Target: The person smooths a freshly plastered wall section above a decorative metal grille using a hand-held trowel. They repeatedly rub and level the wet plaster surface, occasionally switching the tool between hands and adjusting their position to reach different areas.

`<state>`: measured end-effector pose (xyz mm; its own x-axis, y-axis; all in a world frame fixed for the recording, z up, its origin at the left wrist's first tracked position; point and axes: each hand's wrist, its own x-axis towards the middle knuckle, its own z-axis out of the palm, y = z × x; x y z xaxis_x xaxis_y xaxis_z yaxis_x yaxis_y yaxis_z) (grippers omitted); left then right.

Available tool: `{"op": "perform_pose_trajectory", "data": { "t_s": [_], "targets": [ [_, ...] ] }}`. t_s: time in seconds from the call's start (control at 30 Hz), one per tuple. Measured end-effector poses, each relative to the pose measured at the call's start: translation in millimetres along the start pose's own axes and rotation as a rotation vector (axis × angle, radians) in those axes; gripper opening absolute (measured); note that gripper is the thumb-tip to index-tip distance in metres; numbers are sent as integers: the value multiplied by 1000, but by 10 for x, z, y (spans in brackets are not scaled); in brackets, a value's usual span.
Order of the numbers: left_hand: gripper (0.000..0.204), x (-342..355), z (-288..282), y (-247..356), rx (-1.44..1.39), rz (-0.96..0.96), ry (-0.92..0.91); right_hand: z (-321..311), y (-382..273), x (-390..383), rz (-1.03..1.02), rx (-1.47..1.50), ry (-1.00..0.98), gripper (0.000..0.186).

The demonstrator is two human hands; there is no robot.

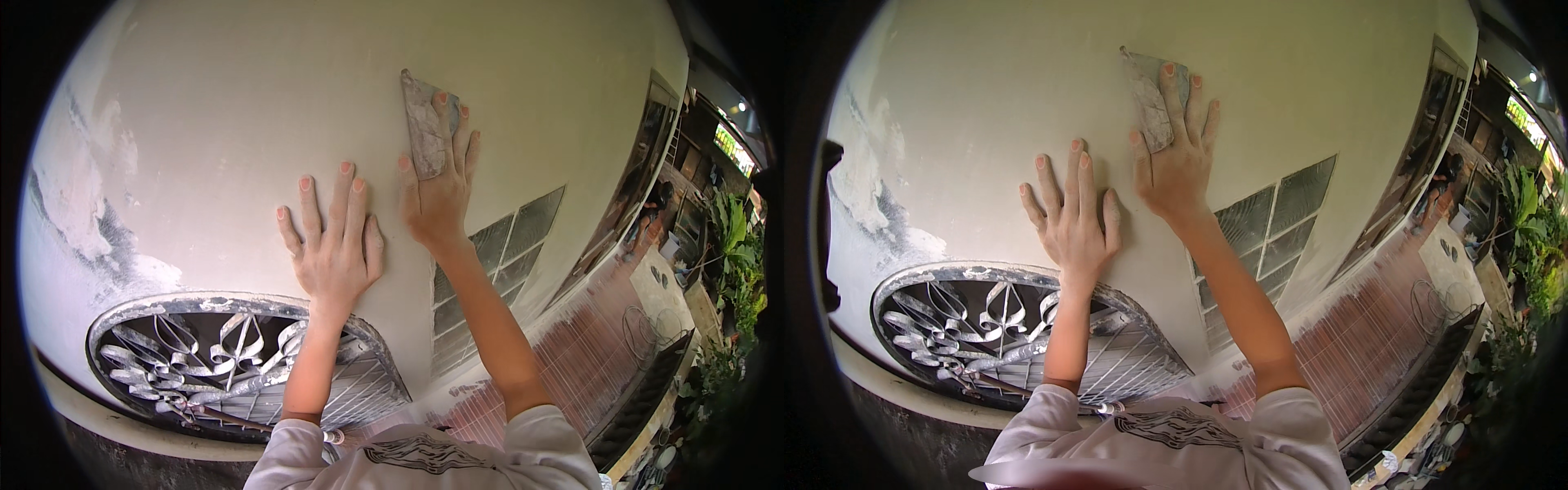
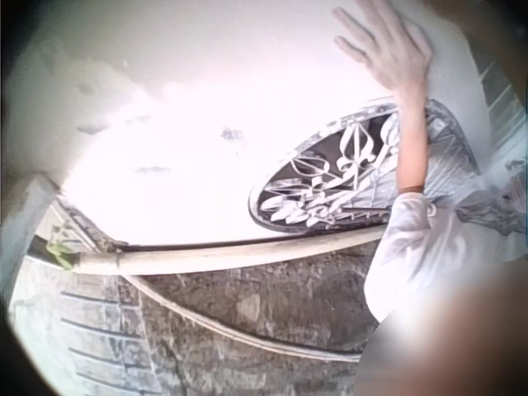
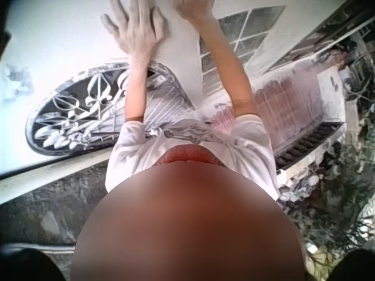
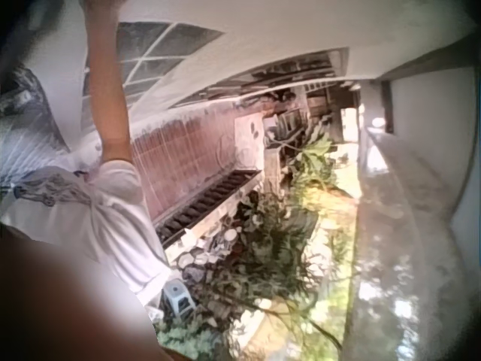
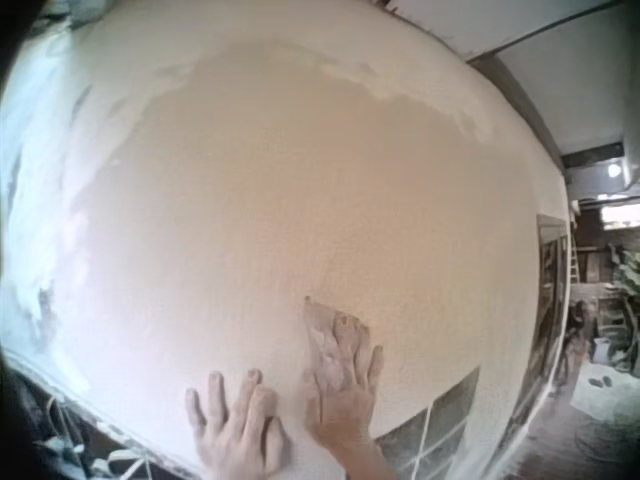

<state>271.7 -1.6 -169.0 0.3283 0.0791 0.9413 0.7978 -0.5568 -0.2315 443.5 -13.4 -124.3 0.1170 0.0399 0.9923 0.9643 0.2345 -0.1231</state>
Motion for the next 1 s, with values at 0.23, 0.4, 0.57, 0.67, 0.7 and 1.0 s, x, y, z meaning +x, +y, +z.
{"op": "perform_pose_trajectory", "data": {
  "t_s": [0.23,0.4,0.57,0.67,0.7,1.0],
  "targets": [
    [60,190,-71,146,-73,-44,-47,-211,-31,110,54,65,-92,57],
    [59,521,3,252,-90,19,-6,-887,16,-646,177,127,-323,55],
    [58,936,163,395,-121,182,42,-1608,-142,-1945,423,288,-325,52],
    [61,1119,263,524,-182,250,51,-1825,-513,-2798,771,76,-516,38],
    [62,1155,291,568,-202,262,26,-1949,-582,-3070,884,126,-591,39],
    [60,981,322,539,-201,451,-77,-2668,-794,-4176,1347,372,-607,47]
  ]
}}
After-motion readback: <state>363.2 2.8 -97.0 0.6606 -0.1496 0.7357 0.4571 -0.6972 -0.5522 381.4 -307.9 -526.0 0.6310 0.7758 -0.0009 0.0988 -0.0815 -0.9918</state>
